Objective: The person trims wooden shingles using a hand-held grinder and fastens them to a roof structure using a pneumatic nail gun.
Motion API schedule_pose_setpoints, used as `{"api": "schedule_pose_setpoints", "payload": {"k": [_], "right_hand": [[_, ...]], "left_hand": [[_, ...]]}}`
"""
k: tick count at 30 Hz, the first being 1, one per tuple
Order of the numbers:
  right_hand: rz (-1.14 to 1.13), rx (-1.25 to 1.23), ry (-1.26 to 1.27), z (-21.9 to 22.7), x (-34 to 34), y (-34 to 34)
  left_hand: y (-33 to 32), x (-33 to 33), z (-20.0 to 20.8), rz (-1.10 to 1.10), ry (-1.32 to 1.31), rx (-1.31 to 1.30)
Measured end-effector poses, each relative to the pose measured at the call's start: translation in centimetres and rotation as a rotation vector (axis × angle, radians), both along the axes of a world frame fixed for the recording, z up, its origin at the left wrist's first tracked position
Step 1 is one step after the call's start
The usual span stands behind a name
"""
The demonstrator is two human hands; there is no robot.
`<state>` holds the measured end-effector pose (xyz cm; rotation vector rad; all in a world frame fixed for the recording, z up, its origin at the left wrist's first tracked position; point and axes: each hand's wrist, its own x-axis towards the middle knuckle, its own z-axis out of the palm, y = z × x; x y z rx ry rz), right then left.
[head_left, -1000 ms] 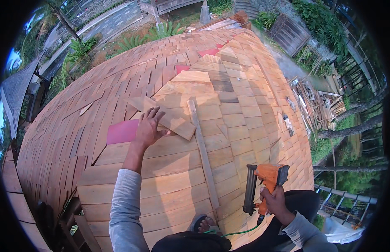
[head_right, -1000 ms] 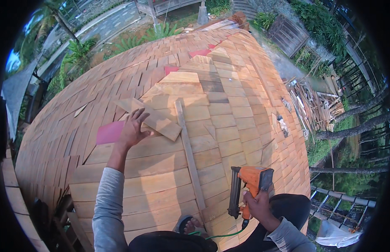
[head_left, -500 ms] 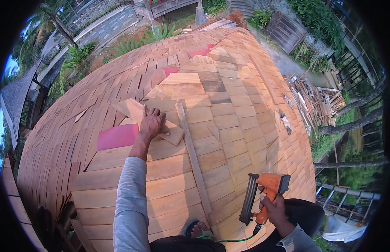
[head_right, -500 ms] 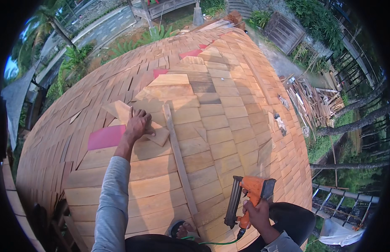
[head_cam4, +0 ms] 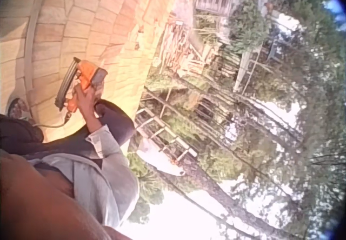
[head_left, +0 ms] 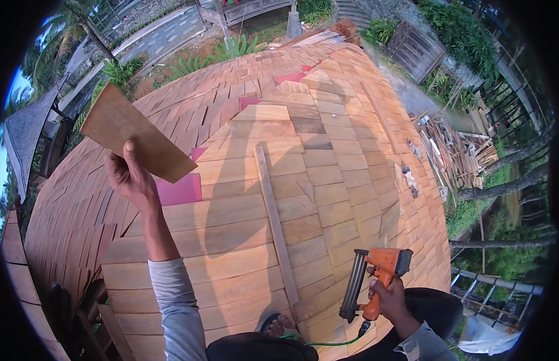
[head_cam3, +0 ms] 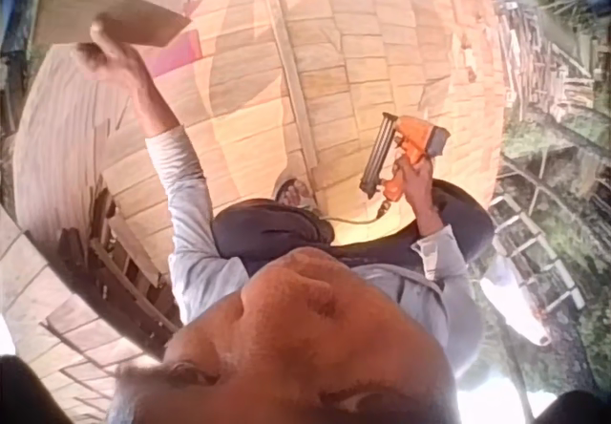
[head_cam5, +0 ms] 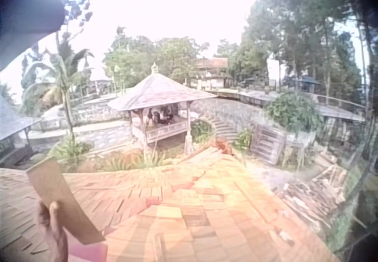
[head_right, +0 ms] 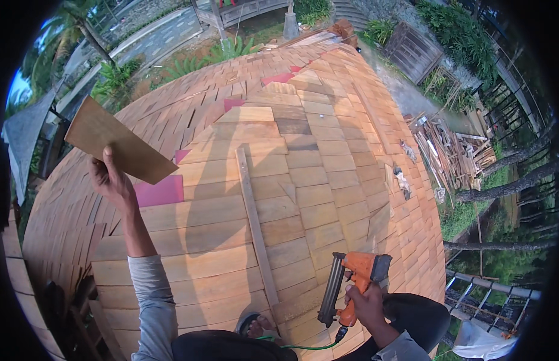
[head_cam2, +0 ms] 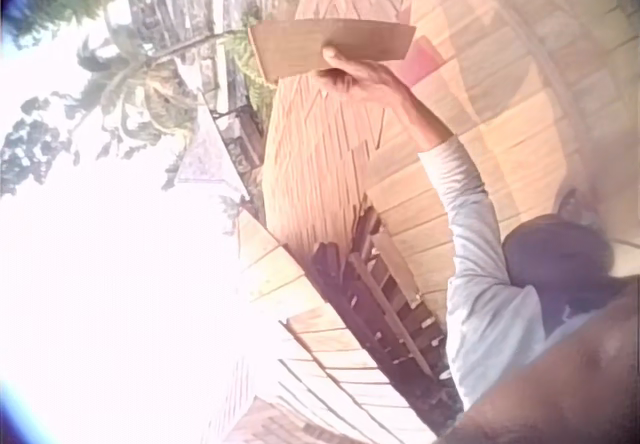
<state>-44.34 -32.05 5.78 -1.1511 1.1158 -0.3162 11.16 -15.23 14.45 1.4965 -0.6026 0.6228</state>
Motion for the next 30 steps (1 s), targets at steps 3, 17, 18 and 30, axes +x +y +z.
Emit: {"api": "schedule_pose_setpoints", "payload": {"k": [3, 17, 18, 30], "right_hand": [[0.038, 0.012, 0.054, 0.2, -0.5, -0.4], [0.034, -0.027, -0.038, -0.1, 0.1, 0.7], [0.038, -0.037, -0.039, 0.0, 0.2, 0.8], [0.071, -0.04, -0.006, 0.0, 0.2, 0.6]], "left_hand": [[2.2, 1.1, -0.3, -0.031, 0.188, -0.243], [8.8, 6.5, -9.1, -0.232, 0.826, -0.866], [8.4, 6.0, -9.0, -0.228, 0.826, -0.871], [8.8, 4.7, -9.1, -0.223, 0.852, -0.95]]}}
